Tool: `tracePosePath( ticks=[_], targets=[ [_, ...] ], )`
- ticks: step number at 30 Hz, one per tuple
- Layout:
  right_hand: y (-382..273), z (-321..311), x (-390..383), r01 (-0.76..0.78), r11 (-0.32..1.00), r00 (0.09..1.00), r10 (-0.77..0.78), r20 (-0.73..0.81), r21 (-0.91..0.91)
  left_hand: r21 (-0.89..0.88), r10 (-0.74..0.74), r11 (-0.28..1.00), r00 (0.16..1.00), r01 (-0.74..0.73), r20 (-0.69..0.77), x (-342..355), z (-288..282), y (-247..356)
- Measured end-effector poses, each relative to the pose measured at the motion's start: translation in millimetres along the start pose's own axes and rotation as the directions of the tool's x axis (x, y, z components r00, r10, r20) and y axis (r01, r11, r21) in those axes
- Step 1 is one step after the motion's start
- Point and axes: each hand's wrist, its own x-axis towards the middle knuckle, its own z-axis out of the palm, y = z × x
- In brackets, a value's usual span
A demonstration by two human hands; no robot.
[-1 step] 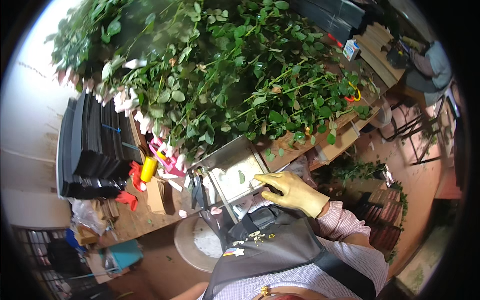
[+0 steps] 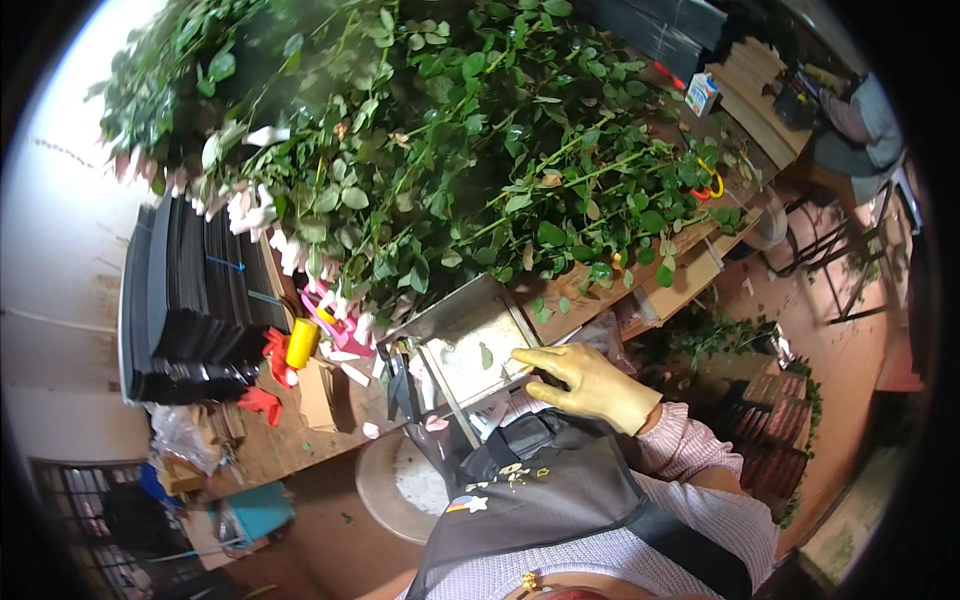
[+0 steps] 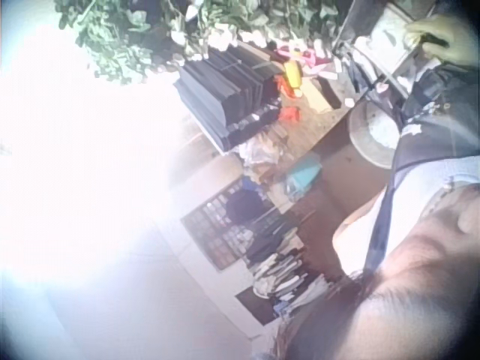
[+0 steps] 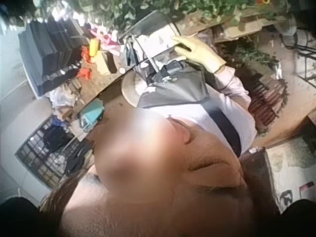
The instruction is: The person arranges pink roses and green foliage into a cardboard box, using shears to trim stems and placing the flowers neatly inside. The person also handles a plastic bag and a white bucket during the process.
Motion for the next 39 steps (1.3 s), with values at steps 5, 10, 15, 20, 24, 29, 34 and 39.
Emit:
tracePosePath(
  ticks=[5, 10, 15, 20, 24, 29, 34, 39],
  targets=[
    [41, -33, -17, -0.114, 0.977, 0.941, 0.164, -0.297, 0.180, 0.054, 0.024, 0.998, 0.990, -0.016, -0.136, -20, -1, 32],
    [97, -72, -28, -0.475, 0.764, 0.734, 0.618, -0.281, 0.437, 0.133, -0.020, 0.990, 0.985, 0.044, -0.173, -23, -15, 57],
    [173, -112, -88, -0.759, 0.391, 0.535, 0.831, 0.155, 0.520, 0.184, -0.090, 0.976, 0.983, 0.119, -0.160, -19, -24, 65],
    [216, -151, -114, -0.968, 0.130, 0.066, 0.957, -0.282, 0.214, 0.281, -0.109, 0.951, 0.991, 0.128, -0.083, -18, -31, 86],
    [317, -95, -115, -0.887, 0.085, 0.006, 0.985, -0.171, 0.454, 0.453, -0.096, 0.890, 0.994, 0.060, 0.057, -23, -39, 144],
    [311, -77, -136, -0.452, 0.293, 0.138, 0.956, -0.259, 0.842, 0.391, 0.276, 0.847, 0.926, -0.362, 0.258, -29, 9, 242],
    [274, -112, -258, -0.374, 0.297, -0.047, 0.940, -0.337, 0.879, 0.226, 0.562, 0.756, 0.786, -0.614, 0.257, 7, 89, 317],
    [271, -115, -372, -0.413, 0.441, -0.018, 0.871, -0.491, 0.797, 0.259, 0.569, 0.552, 0.585, -0.792, 0.577, 69, 177, 344]
  ],
)
